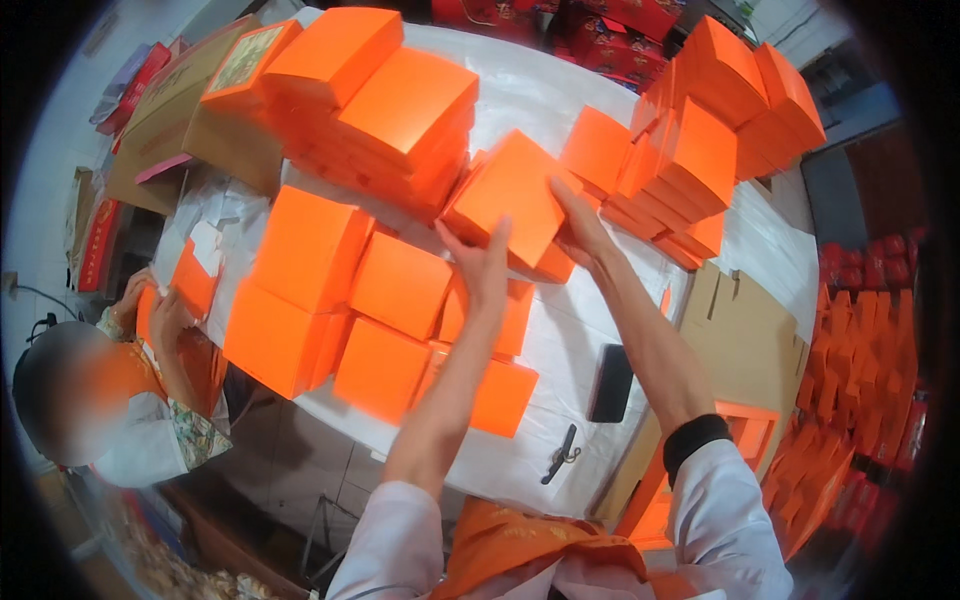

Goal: The person assembles orange cardboard boxes by folding the flaps and tucking them into slots to form a rectangular frame. They then pick up smaller orange boxes from a pile and place them into the assembled frame, repeating this process to fill the container.

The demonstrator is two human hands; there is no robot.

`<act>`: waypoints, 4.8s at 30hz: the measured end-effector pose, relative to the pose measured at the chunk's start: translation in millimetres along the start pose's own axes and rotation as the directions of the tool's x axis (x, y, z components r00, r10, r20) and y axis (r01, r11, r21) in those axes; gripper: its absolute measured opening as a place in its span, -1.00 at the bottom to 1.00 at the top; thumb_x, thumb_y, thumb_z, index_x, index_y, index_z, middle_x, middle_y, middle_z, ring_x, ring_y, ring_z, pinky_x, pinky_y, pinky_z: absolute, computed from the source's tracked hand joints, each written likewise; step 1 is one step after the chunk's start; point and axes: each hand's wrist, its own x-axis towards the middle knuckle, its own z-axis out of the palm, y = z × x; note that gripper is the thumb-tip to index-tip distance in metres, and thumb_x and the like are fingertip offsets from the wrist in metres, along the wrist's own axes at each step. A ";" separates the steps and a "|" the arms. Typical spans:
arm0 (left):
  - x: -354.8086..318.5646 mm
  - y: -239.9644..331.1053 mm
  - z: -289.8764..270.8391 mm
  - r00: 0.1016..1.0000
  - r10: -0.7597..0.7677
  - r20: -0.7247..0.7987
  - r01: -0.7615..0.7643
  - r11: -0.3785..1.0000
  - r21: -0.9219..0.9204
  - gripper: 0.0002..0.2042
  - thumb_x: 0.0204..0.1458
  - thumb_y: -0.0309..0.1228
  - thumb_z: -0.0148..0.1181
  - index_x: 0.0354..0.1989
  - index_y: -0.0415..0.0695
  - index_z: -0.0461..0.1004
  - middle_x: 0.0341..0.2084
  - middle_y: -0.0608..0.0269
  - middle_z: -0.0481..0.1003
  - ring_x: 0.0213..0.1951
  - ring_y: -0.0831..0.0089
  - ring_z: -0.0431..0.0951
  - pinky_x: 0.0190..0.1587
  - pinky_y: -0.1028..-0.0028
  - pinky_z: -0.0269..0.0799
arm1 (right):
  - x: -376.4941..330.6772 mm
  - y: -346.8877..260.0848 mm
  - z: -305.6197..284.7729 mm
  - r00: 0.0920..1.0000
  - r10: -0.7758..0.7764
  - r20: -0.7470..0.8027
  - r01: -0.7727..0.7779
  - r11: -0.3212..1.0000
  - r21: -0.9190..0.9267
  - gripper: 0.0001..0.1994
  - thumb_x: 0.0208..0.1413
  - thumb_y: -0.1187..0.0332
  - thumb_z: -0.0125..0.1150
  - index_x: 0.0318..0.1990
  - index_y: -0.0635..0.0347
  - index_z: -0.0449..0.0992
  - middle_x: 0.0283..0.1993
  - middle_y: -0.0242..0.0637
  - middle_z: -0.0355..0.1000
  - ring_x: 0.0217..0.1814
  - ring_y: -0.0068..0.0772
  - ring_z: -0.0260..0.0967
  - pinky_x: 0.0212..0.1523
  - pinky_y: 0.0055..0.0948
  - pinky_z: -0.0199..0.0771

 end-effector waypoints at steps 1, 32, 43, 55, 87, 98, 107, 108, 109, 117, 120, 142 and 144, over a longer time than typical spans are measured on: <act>-18.2 1.5 1.8 0.983 0.183 -0.018 -0.178 0.972 0.154 -0.02 -0.18 -0.12 0.25 0.27 -0.16 -0.35 0.17 -0.06 -0.07 0.19 0.13 0.00 0.17 0.27 0.03 | -22.1 1.0 1.4 0.997 -0.041 0.071 0.030 0.987 0.157 -0.50 0.10 0.11 0.03 0.11 0.20 0.17 0.14 -0.18 0.18 0.17 -0.28 0.16 0.13 -0.21 0.25; -455.4 -74.8 45.4 0.523 -0.708 0.475 0.554 0.705 0.442 -0.59 0.06 -0.43 -0.02 0.09 -0.23 0.13 -0.02 0.16 0.30 -0.02 0.40 0.36 -0.01 0.40 0.33 | -571.5 113.9 -241.1 0.887 -0.184 -0.424 0.232 0.970 0.066 -0.29 -0.01 0.23 0.13 0.25 0.25 -0.06 0.16 -0.30 0.11 0.14 -0.52 0.10 0.08 -0.51 0.19; -530.8 -134.6 46.7 0.555 -0.762 0.333 0.783 0.614 0.102 -0.55 0.07 -0.17 0.02 0.12 -0.04 0.18 0.06 0.32 0.28 0.08 0.38 0.28 0.11 0.31 0.20 | -702.7 36.5 -412.2 0.793 -0.374 -0.480 0.044 0.822 -0.567 -0.45 0.05 0.30 0.09 0.19 0.26 0.12 0.10 -0.24 0.22 0.07 -0.49 0.20 0.05 -0.51 0.22; -569.1 -147.1 30.9 0.686 -0.600 0.411 0.561 0.796 0.226 -0.56 0.08 -0.15 -0.01 0.11 -0.04 0.19 0.04 0.32 0.30 0.06 0.38 0.30 0.05 0.30 0.26 | -607.6 11.1 -519.7 0.997 0.052 0.057 0.061 -0.092 -0.994 -0.74 0.00 0.34 0.05 -0.14 0.19 0.44 -0.09 -0.15 0.36 -0.01 -0.25 0.28 -0.11 -0.27 0.33; -548.3 -248.3 16.5 0.720 -0.674 0.165 0.509 0.675 0.534 -0.76 0.05 -0.32 0.03 -0.13 -0.11 0.28 -0.28 0.35 0.37 -0.20 0.57 0.36 -0.16 0.52 0.25 | -543.4 195.5 -370.0 0.845 -0.034 -0.533 -0.141 0.948 -0.285 -0.44 0.10 0.21 0.05 0.20 0.23 0.04 0.21 -0.16 0.07 0.23 -0.27 0.02 0.16 -0.30 0.06; -515.1 -255.9 -21.6 0.610 -0.750 0.256 0.578 0.642 0.503 -0.76 0.08 -0.31 0.00 -0.10 -0.08 0.31 -0.35 0.35 0.43 -0.28 0.58 0.44 -0.29 0.60 0.29 | -551.4 187.3 -375.5 0.753 -0.221 -0.619 -0.148 0.861 -0.487 -0.61 0.12 0.27 0.03 0.03 0.33 0.25 -0.01 -0.23 0.30 0.04 -0.41 0.24 0.00 -0.48 0.25; -373.1 -167.3 -37.7 0.715 -0.633 0.297 0.398 0.718 0.571 -0.71 0.09 -0.25 0.02 -0.11 -0.16 0.35 -0.27 0.31 0.44 -0.21 0.58 0.43 -0.21 0.56 0.32 | -504.4 95.6 -276.3 0.662 -0.260 -0.703 0.073 0.956 -0.284 -0.61 0.15 0.16 -0.04 0.01 0.24 0.29 -0.10 -0.35 0.30 -0.16 -0.58 0.23 -0.15 -0.59 0.25; -347.7 -161.5 -33.4 0.763 -0.564 0.318 0.330 0.761 0.558 -0.70 0.08 -0.24 0.02 -0.11 -0.17 0.35 -0.26 0.30 0.43 -0.19 0.59 0.41 -0.19 0.57 0.31 | -485.7 91.5 -261.3 0.676 -0.264 -0.688 0.080 0.954 -0.288 -0.60 0.14 0.14 -0.05 0.02 0.23 0.28 -0.09 -0.36 0.30 -0.16 -0.57 0.23 -0.15 -0.58 0.25; -312.8 -154.1 -19.5 0.803 -0.487 0.343 0.255 0.801 0.541 -0.69 0.08 -0.23 0.02 -0.10 -0.17 0.34 -0.25 0.30 0.42 -0.17 0.60 0.39 -0.17 0.57 0.30 | -461.1 85.5 -245.9 0.687 -0.274 -0.673 0.091 0.951 -0.294 -0.58 0.14 0.11 -0.05 0.03 0.22 0.27 -0.09 -0.37 0.30 -0.16 -0.56 0.23 -0.16 -0.58 0.24; -64.4 -85.3 121.8 0.861 -0.009 0.509 -0.244 0.871 0.427 -0.35 0.08 0.01 -0.15 0.14 -0.33 0.06 0.11 -0.08 0.10 0.16 0.16 0.09 0.18 0.33 -0.01 | -237.5 -9.1 -175.2 0.861 -0.221 -0.457 0.090 0.952 -0.292 -0.23 0.06 -0.19 -0.15 0.29 0.11 -0.14 0.33 -0.23 -0.16 0.34 -0.29 -0.17 0.18 -0.25 -0.04; -33.3 -62.1 176.9 0.894 0.224 0.388 -0.384 0.829 0.407 -0.35 0.09 0.08 -0.27 0.08 -0.32 0.11 0.06 -0.05 0.16 0.12 0.15 0.14 0.15 0.30 0.02 | -160.6 -66.4 -170.1 0.837 -0.318 -0.445 0.167 0.923 -0.346 -0.17 0.01 -0.24 -0.13 0.29 0.13 -0.16 0.36 -0.28 -0.24 0.39 -0.27 -0.32 0.24 -0.14 -0.18; -254.9 -67.1 91.8 0.620 0.069 0.781 -0.080 0.996 -0.025 -0.45 -0.11 -0.49 0.05 0.11 -0.17 0.03 0.08 0.07 0.08 0.11 0.36 0.13 0.10 0.35 0.11 | -330.8 33.9 -147.2 0.821 -0.327 -0.467 0.527 0.749 0.402 -0.49 0.06 -0.02 -0.06 0.03 0.17 0.28 -0.09 -0.29 0.37 -0.14 -0.34 0.36 -0.11 -0.31 0.38; -270.8 -69.2 92.2 0.643 -0.167 0.748 0.194 0.980 0.053 -0.32 -0.20 -0.47 0.12 0.17 -0.18 -0.02 0.10 0.17 0.10 0.13 0.36 0.14 0.12 0.37 0.12 | -376.1 63.7 -151.8 0.801 -0.281 -0.528 0.538 0.724 0.431 -0.49 0.06 -0.01 -0.05 0.03 0.18 0.28 -0.08 -0.29 0.36 -0.12 -0.34 0.36 -0.10 -0.33 0.38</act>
